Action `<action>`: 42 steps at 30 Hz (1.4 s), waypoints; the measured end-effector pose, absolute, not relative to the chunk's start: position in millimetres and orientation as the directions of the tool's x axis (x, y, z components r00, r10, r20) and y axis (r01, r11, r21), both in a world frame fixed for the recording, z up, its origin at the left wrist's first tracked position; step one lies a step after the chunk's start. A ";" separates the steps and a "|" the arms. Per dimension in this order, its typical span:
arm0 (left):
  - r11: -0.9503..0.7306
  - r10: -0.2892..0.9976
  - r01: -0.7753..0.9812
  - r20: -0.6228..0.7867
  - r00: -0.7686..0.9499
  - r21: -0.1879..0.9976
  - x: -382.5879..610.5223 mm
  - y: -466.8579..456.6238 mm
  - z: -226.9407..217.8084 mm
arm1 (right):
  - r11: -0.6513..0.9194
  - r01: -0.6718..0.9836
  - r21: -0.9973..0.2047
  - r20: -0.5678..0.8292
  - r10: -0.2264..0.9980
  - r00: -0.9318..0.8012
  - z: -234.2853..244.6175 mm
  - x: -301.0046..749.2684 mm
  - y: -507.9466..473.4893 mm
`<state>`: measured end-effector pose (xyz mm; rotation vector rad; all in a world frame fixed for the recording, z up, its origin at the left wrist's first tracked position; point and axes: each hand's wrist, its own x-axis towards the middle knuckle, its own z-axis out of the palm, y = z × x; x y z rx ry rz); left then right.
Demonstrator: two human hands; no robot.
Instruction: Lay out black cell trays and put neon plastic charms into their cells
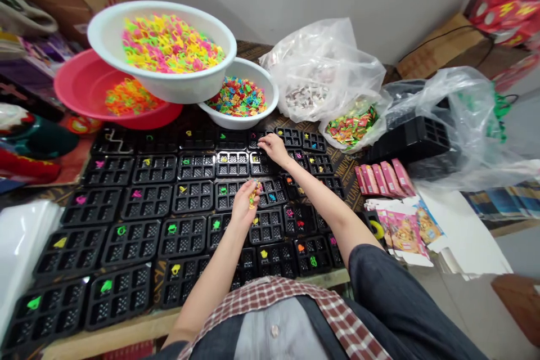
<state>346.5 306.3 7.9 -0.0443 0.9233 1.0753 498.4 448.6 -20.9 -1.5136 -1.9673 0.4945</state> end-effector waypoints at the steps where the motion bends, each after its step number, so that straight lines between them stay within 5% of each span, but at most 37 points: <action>1: 0.494 0.736 -0.778 -0.663 0.135 0.389 345.0 307.2 7.2 | 0.288 0.694 -0.660 0.222 0.957 -0.186 -15.8 494.9 437.8; 6: 0.433 0.747 -0.795 -0.663 0.053 0.425 341.7 309.3 4.2 | 0.180 0.401 -0.898 -0.043 0.872 -0.487 6.3 478.0 372.0; 10: 0.409 0.756 -0.769 -0.655 -0.016 0.491 345.0 307.4 3.0 | 0.077 0.323 -0.943 -0.044 0.935 -0.353 9.9 473.8 344.4; 16: 0.376 0.782 -0.720 -0.616 -0.092 0.584 348.1 307.5 0.9 | 0.081 0.400 -0.913 0.020 0.988 -0.155 1.6 482.1 348.0; 20: 0.384 0.778 -0.746 -0.626 -0.057 0.545 345.6 308.8 3.0 | 0.181 0.624 -0.761 0.188 0.981 -0.055 -10.3 492.0 364.6; 28: 0.384 0.775 -0.783 -0.631 -0.014 0.489 340.8 308.5 5.8 | 0.215 0.809 -0.547 0.100 0.976 -0.192 -40.5 503.2 384.9; 34: 0.396 0.745 -0.822 -0.666 0.027 0.410 340.2 309.4 3.9 | 0.284 0.826 -0.487 0.166 0.959 -0.231 -42.6 506.8 375.2; 38: 0.407 0.739 -0.821 -0.673 0.038 0.400 340.8 309.6 7.7 | 0.277 0.814 -0.511 0.271 0.950 -0.153 -27.4 506.9 359.1; 42: 0.406 0.771 -0.823 -0.632 0.074 0.398 330.9 309.4 13.9 | 0.217 0.681 -0.700 0.279 0.960 -0.018 -0.3 500.0 304.8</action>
